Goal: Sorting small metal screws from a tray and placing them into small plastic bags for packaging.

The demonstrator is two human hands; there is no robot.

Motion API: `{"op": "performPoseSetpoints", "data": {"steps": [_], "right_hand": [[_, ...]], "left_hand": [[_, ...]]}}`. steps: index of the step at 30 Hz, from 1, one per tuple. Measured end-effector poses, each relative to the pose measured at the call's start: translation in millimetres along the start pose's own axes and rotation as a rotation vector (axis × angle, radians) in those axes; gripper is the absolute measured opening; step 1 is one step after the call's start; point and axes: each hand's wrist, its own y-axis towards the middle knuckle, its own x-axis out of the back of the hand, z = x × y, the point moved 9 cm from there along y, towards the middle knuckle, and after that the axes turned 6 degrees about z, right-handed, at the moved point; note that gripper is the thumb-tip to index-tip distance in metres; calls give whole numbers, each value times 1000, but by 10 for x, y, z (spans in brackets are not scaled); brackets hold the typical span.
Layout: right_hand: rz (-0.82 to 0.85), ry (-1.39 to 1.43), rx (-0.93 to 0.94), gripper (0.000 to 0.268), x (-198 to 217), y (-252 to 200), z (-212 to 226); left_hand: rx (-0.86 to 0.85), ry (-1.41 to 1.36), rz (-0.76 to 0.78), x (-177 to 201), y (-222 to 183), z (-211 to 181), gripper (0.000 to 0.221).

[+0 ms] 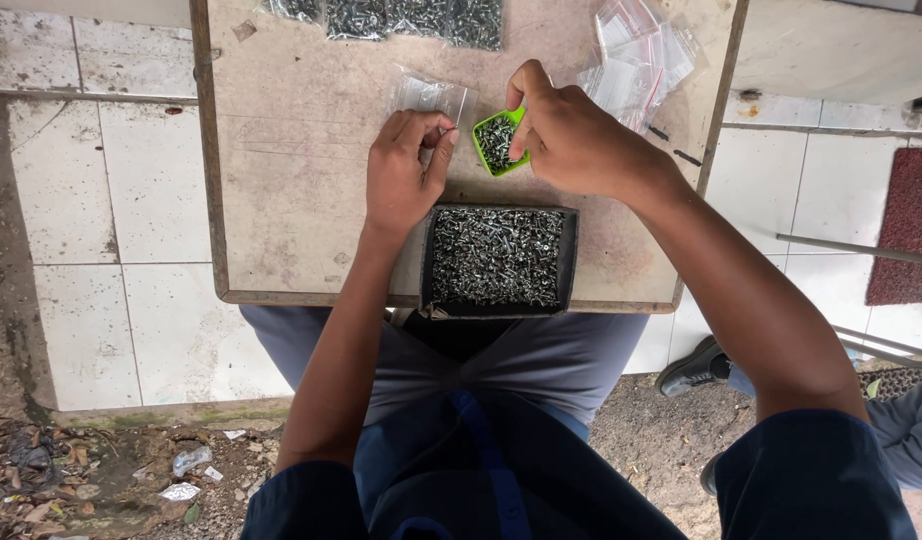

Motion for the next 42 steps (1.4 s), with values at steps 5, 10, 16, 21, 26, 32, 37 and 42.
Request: {"op": "performPoseSetpoints", "data": {"steps": [5, 10, 16, 21, 26, 32, 37, 42], "right_hand": [[59, -102, -72, 37, -24, -37, 136], [62, -155, 39, 58, -57, -6, 217], [13, -81, 274, 44, 10, 20, 341], [7, 33, 210, 38, 160, -85, 454], [-267, 381, 422, 42, 223, -93, 352], [-366, 506, 521, 34, -31, -40, 75], [-473, 537, 590, 44, 86, -206, -19], [-555, 495, 561, 45, 132, -410, -196]], "left_hand": [[1, 6, 6, -12, 6, 9, 5], [-20, 25, 6, -28, 11, -4, 5], [-9, 17, -6, 4, 18, -12, 6], [-4, 11, -4, -7, 16, -5, 6], [11, 3, -11, 16, 12, -4, 8], [113, -172, -53, 65, -5, 136, 13], [105, -368, -102, 298, -52, -221, 7], [-3, -320, 16, 400, -202, -850, 5]]}}
